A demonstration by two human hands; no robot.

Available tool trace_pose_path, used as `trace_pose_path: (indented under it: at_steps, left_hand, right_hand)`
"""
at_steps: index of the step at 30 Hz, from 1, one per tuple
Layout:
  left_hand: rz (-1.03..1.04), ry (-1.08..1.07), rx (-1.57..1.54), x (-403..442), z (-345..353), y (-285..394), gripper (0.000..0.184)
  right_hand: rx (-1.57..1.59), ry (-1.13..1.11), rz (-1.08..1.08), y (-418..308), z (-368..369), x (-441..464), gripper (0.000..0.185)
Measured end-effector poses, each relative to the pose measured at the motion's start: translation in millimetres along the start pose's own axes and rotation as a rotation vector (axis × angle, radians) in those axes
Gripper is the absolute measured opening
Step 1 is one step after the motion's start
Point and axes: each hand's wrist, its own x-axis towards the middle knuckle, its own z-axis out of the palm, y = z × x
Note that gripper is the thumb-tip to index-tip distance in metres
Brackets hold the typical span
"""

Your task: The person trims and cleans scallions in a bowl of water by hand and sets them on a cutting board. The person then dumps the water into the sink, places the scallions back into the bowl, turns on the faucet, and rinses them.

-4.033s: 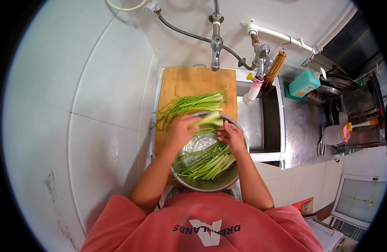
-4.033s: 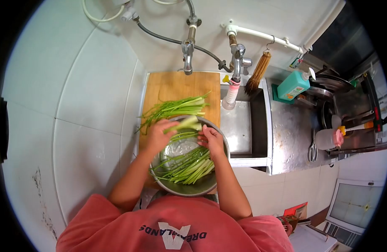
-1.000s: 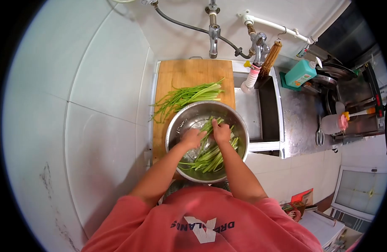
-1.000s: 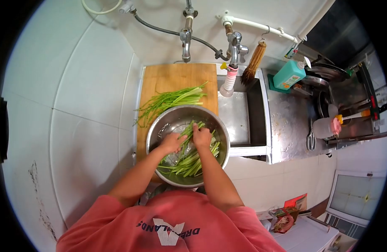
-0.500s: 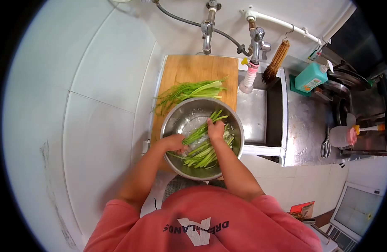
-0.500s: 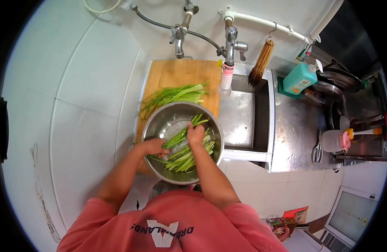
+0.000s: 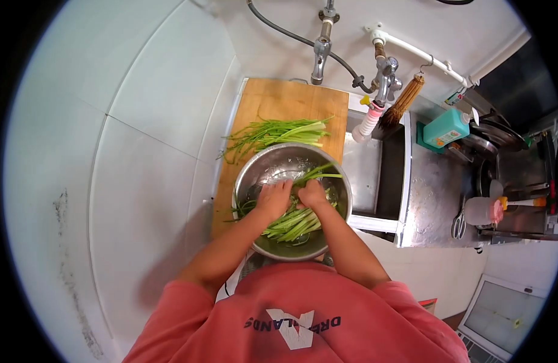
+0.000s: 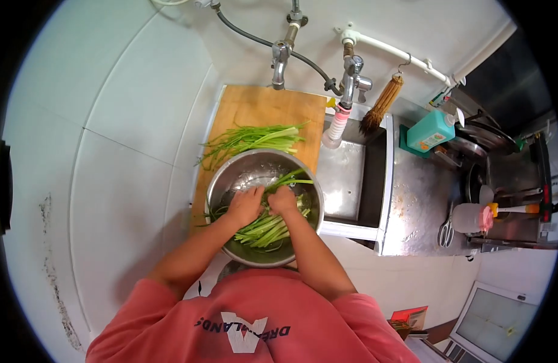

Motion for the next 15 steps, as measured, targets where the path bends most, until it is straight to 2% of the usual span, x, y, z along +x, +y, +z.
trace_pose_path:
  at_steps: [2, 3, 4, 6, 8, 10, 11, 13, 14, 15]
  left_hand:
    - [0.017, -0.056, -0.014, -1, 7, -2, 0.033]
    - [-0.028, 0.030, 0.100, -3, 9, -3, 0.031]
    - [-0.075, 0.114, 0.214, -5, 7, -2, 0.031]
    - [-0.053, 0.124, 0.214, -7, -12, -1, 0.031]
    - [-0.029, 0.140, 0.222, -8, -24, -1, 0.031]
    - [-0.123, 0.005, 0.132, -8, -26, 1, 0.026]
    - [-0.125, 0.009, 0.130, -7, -24, -1, 0.026]
    - [0.044, 0.113, -0.085, -9, -20, -6, 0.022]
    - [0.043, 0.113, -0.086, -6, -18, -8, 0.022]
    - [0.050, 0.064, -0.135, -1, -23, -8, 0.022]
  right_hand:
    - [-0.310, -0.205, -0.026, -20, -18, -16, 0.027]
    - [-0.468, -0.066, -0.085, -37, -32, -33, 0.028]
    - [-0.473, -0.071, -0.082, -37, -34, -33, 0.028]
    - [-0.396, 0.252, -0.221, -35, -42, -31, 0.030]
    - [-0.453, 0.273, -0.189, -29, -38, -23, 0.031]
    - [-0.557, 0.201, -0.155, -14, -28, -16, 0.028]
    - [-0.560, 0.202, -0.158, -4, -20, -10, 0.028]
    - [-0.356, 0.223, -0.347, 8, -8, -6, 0.028]
    - [-0.356, 0.221, -0.347, 13, -4, -1, 0.028]
    - [-0.038, 0.050, -0.296, 11, -3, 0, 0.026]
